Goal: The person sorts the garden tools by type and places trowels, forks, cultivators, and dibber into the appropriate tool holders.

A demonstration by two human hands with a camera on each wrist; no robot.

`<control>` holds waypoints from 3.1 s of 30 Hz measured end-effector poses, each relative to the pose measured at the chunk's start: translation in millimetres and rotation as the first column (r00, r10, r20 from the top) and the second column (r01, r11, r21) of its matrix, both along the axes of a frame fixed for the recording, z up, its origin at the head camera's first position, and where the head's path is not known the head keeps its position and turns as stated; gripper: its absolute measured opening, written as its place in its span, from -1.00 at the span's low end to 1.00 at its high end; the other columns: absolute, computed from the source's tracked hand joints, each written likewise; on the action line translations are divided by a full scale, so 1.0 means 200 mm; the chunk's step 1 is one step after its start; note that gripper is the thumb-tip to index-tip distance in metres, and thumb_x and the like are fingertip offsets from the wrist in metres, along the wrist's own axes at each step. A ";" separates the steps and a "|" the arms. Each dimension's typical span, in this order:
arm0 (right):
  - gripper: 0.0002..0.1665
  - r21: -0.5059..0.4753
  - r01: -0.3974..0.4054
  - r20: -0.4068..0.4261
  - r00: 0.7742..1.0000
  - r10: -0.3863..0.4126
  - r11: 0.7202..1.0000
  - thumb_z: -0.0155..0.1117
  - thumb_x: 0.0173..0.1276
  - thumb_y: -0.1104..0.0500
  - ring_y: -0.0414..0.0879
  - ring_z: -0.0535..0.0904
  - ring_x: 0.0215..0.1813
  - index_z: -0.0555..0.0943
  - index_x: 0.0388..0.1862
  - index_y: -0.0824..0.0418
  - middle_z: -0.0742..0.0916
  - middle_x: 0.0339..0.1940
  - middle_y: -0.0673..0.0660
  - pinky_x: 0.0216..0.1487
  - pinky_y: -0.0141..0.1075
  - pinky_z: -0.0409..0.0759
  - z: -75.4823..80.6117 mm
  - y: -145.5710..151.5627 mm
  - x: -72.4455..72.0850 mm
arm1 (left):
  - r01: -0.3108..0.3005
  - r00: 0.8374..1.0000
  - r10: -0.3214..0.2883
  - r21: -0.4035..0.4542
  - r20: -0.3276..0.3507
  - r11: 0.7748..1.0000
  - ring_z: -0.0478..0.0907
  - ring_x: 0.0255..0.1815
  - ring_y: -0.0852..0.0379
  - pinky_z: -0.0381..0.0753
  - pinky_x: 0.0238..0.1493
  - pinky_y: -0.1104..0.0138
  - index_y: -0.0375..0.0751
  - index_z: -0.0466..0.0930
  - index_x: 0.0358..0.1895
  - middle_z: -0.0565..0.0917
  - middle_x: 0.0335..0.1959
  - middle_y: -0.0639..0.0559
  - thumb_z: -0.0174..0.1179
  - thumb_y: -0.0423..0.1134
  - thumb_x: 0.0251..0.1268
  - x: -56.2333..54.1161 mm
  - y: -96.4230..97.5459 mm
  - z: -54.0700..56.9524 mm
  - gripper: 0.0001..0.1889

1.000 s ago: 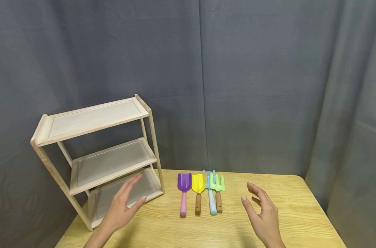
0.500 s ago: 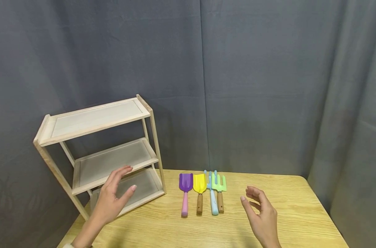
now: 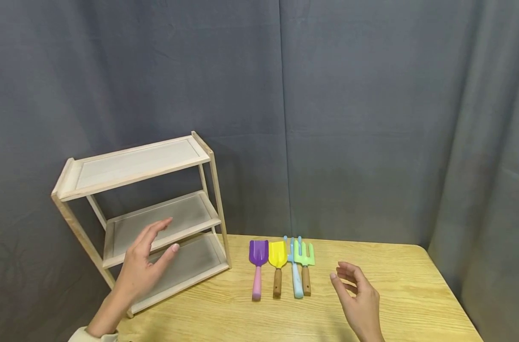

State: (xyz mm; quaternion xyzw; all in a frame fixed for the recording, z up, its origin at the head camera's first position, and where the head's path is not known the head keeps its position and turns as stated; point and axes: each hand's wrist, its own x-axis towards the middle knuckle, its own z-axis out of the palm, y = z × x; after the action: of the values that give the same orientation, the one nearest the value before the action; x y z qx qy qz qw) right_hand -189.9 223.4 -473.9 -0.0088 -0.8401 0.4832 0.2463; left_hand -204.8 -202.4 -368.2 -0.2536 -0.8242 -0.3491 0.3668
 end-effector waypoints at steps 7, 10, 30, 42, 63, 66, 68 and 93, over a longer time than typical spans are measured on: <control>-0.59 -0.002 0.014 0.018 1.000 -0.014 1.000 0.22 0.43 0.00 -0.50 0.51 -0.13 0.55 0.14 0.18 0.70 -0.05 0.14 -0.18 -0.62 0.46 -0.02 0.00 -0.02 | -0.028 0.999 0.027 0.027 0.027 0.999 0.45 0.20 -0.19 0.44 0.06 -0.17 -0.22 0.43 0.30 0.50 0.21 -0.14 0.29 -0.32 0.18 0.03 -0.03 0.06 -0.43; -0.59 0.001 0.016 0.019 1.000 -0.016 1.000 0.23 0.42 0.00 -0.51 0.50 -0.14 0.55 0.12 0.19 0.70 -0.05 0.15 -0.18 -0.61 0.47 -0.03 0.00 -0.03 | -0.046 0.999 0.044 0.040 0.032 0.998 0.46 0.19 -0.15 0.44 0.06 -0.13 -0.18 0.44 0.31 0.51 0.20 -0.11 0.30 -0.34 0.18 0.04 -0.05 0.09 -0.43; -0.58 -0.077 0.073 0.093 0.994 -0.066 0.994 0.26 0.39 -0.04 -0.50 0.52 -0.17 0.57 0.08 0.20 0.71 -0.09 0.13 -0.22 -0.58 0.48 -0.07 -0.04 -0.05 | -0.099 0.983 0.114 0.111 -0.141 0.989 0.52 -0.01 -0.06 0.40 0.06 0.49 -0.29 0.54 0.19 0.59 0.03 -0.14 0.32 -0.48 0.05 0.04 -0.19 0.23 -0.47; -0.58 -0.091 0.068 0.098 0.993 -0.059 0.994 0.27 0.38 -0.04 -0.48 0.53 -0.17 0.58 0.06 0.20 0.71 -0.08 0.14 -0.22 -0.59 0.48 -0.09 -0.04 -0.07 | -0.144 0.976 0.153 0.069 -0.155 0.987 0.54 0.00 -0.06 0.42 0.07 0.50 -0.34 0.52 0.20 0.58 0.01 -0.20 0.29 -0.42 0.11 0.07 -0.26 0.35 -0.50; -0.56 -0.139 0.091 0.130 0.989 -0.073 0.986 0.30 0.36 -0.04 -0.45 0.52 -0.21 0.58 0.05 0.24 0.70 -0.12 0.14 -0.23 -0.61 0.48 -0.19 -0.06 -0.11 | -0.263 0.933 0.298 0.184 -0.201 0.947 0.50 0.02 0.39 0.42 0.02 0.58 -0.30 0.59 0.14 0.62 -0.07 -0.23 0.29 -0.40 0.12 0.08 -0.43 0.51 -0.56; -0.54 -0.141 0.085 0.138 0.988 -0.065 0.986 0.30 0.35 -0.04 -0.45 0.52 -0.21 0.57 0.05 0.26 0.71 -0.10 0.17 -0.24 -0.60 0.48 -0.20 -0.06 -0.11 | -0.267 0.932 0.305 0.202 -0.194 0.942 0.50 0.02 0.41 0.43 0.02 0.57 -0.31 0.59 0.13 0.62 -0.07 -0.23 0.29 -0.42 0.12 0.07 -0.45 0.52 -0.57; -0.53 -0.142 0.081 0.147 0.987 -0.060 0.987 0.30 0.35 -0.05 -0.44 0.52 -0.20 0.57 0.05 0.27 0.70 -0.07 0.20 -0.24 -0.59 0.48 -0.21 -0.06 -0.11 | -0.270 0.933 0.311 0.217 -0.183 0.938 0.49 0.02 0.41 0.44 0.03 0.55 -0.31 0.60 0.12 0.61 -0.07 -0.23 0.29 -0.43 0.12 0.07 -0.46 0.52 -0.57; -0.49 -0.120 0.090 0.223 0.973 -0.061 0.989 0.33 0.32 -0.09 -0.10 0.63 -0.15 0.59 0.02 0.28 0.70 -0.07 0.23 -0.30 -0.49 0.52 -0.32 -0.10 -0.19 | -0.383 0.899 0.425 0.277 -0.107 0.881 0.40 0.03 0.43 0.30 0.09 0.52 -0.32 0.61 0.11 0.61 -0.03 -0.23 0.28 -0.33 0.17 0.01 -0.58 0.55 -0.60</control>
State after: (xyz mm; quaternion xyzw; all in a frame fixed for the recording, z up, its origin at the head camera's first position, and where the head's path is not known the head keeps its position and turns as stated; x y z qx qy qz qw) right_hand -227.4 202.5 -537.4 -0.1098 -0.8280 0.5231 0.1693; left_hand -201.9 -318.4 -258.4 -0.0556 -0.7752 -0.3433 0.5273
